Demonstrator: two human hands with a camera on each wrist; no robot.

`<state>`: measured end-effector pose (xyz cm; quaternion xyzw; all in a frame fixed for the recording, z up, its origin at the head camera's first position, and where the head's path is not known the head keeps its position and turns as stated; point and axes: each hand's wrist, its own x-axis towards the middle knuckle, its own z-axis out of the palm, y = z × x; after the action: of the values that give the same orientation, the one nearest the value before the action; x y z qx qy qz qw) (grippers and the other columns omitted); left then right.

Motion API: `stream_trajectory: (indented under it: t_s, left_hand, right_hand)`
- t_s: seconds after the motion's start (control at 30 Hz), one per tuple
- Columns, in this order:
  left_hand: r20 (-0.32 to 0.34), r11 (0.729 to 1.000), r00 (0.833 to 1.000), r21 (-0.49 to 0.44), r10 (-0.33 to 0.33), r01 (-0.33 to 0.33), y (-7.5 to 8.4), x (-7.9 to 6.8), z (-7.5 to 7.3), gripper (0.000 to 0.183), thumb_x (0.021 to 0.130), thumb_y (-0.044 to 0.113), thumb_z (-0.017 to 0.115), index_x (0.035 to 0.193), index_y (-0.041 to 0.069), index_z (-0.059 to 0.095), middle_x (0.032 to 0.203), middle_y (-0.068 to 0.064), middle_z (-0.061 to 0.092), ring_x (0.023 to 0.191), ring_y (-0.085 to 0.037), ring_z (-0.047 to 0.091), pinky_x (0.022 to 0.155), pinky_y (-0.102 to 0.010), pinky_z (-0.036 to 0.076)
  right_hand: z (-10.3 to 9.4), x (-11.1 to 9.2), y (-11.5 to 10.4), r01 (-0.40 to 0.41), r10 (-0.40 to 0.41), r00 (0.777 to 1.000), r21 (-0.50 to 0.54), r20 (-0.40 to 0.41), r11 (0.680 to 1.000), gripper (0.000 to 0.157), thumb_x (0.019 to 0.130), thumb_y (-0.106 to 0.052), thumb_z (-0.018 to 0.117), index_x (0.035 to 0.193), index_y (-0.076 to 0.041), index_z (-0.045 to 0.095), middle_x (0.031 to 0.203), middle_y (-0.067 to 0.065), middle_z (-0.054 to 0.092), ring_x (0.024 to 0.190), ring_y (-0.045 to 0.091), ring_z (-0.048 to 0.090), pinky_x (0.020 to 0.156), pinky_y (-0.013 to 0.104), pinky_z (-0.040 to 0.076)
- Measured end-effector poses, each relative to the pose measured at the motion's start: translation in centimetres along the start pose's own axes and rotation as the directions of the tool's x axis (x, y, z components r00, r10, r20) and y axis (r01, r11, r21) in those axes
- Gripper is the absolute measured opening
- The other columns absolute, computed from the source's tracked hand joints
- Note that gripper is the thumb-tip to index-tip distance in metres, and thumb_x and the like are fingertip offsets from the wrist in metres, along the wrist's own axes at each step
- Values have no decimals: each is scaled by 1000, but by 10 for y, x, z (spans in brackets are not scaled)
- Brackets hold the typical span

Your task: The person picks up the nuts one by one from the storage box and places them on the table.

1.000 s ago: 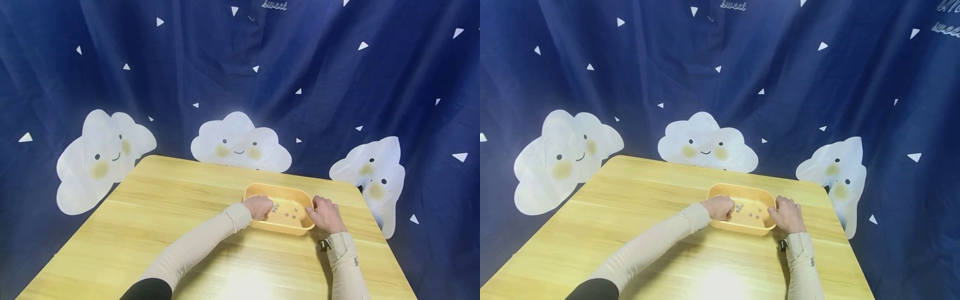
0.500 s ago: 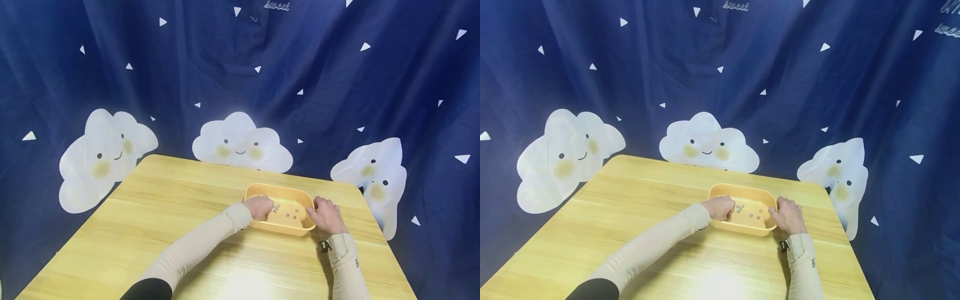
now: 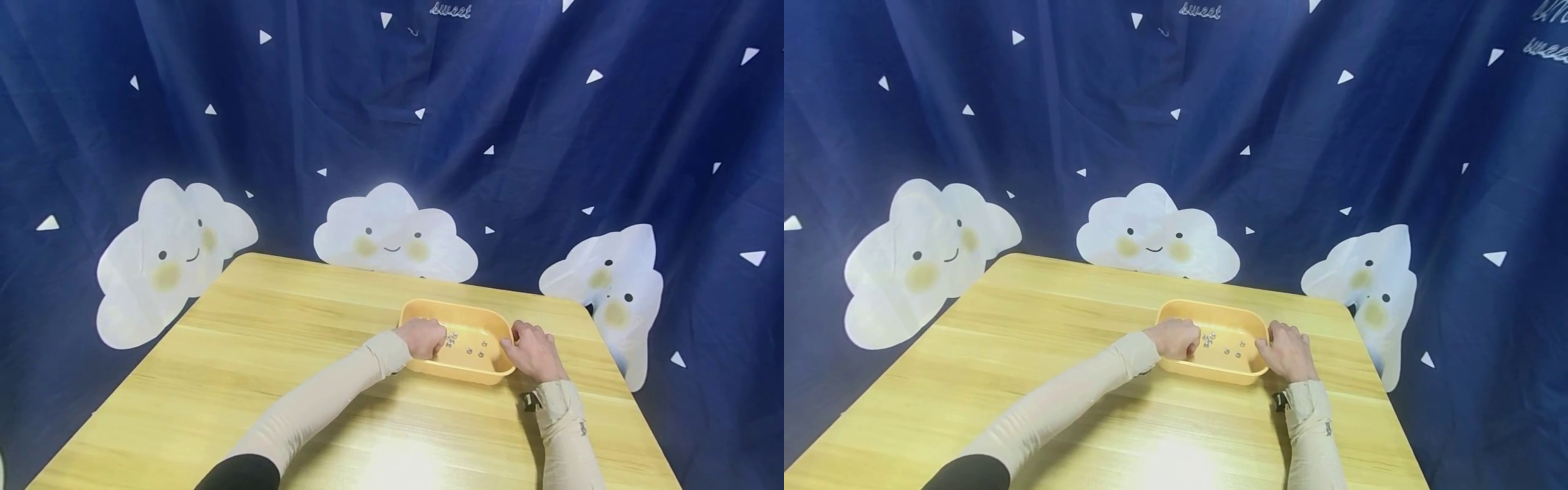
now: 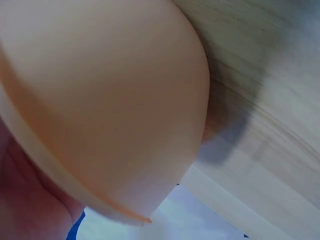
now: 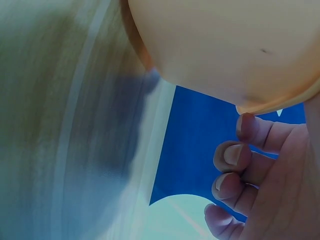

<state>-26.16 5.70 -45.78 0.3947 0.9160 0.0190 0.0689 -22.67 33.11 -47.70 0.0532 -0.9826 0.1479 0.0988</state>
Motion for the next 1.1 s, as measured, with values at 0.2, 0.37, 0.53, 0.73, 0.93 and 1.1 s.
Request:
stream_trajectory:
  t_s: [0.2, 0.37, 0.53, 0.73, 0.93, 1.1]
  left_hand:
    - [23, 999, 1000, -35, 22, -21, -5, -4, -4, 33, 87, 6, 77, 60, 20, 63, 61, 12, 60, 55, -3, 47, 50, -16, 41]
    - [30, 996, 999, -76, 39, -37, -11, -9, -4, 42, 86, -2, 72, 54, 20, 56, 52, 12, 51, 49, -3, 39, 48, -16, 36]
    - [24, 996, 999, -83, 44, -41, -17, -14, -6, 41, 86, -1, 73, 55, 20, 58, 52, 13, 48, 50, -3, 37, 49, -16, 34]
    - [25, 997, 999, -74, 34, -32, -23, -16, -9, 39, 88, 3, 73, 57, 20, 57, 62, 10, 51, 58, -7, 36, 52, -19, 34]
    - [11, 992, 999, -117, 43, -41, -24, -18, -11, 28, 88, 4, 75, 65, 17, 67, 72, 8, 61, 62, -6, 44, 56, -18, 39]
    - [9, 989, 998, -130, 66, -65, -24, -18, -11, 22, 87, 8, 79, 68, 15, 71, 74, 7, 67, 64, -5, 49, 60, -16, 43]
  right_hand:
    - [1, 0, 0, -1, 1, 1000, -4, 1, 1000, 17, 89, -26, 61, 79, -13, 55, 71, 5, 57, 72, 26, 53, 67, 39, 34]
    - [0, -1, -1, -6, 6, 1000, -3, 9, 1000, 16, 89, -25, 62, 80, -13, 56, 72, 4, 57, 72, 25, 52, 68, 38, 34]
    - [-1, -1, -1, -3, 3, 1000, 0, 10, 1000, 16, 89, -25, 61, 80, -12, 55, 72, 4, 56, 71, 25, 52, 68, 39, 34]
    - [-2, 0, 2, 4, -4, 1000, -1, 10, 1000, 16, 89, -24, 61, 80, -13, 54, 71, 4, 56, 71, 25, 52, 68, 39, 34]
    - [-6, 0, 3, 9, -9, 1000, -4, 20, 1000, 16, 89, -24, 62, 80, -13, 55, 72, 4, 56, 70, 24, 51, 68, 39, 35]
    - [-6, -1, 5, 9, -9, 1000, -7, 24, 1000, 16, 89, -25, 62, 81, -13, 56, 72, 3, 56, 70, 23, 51, 68, 39, 36]
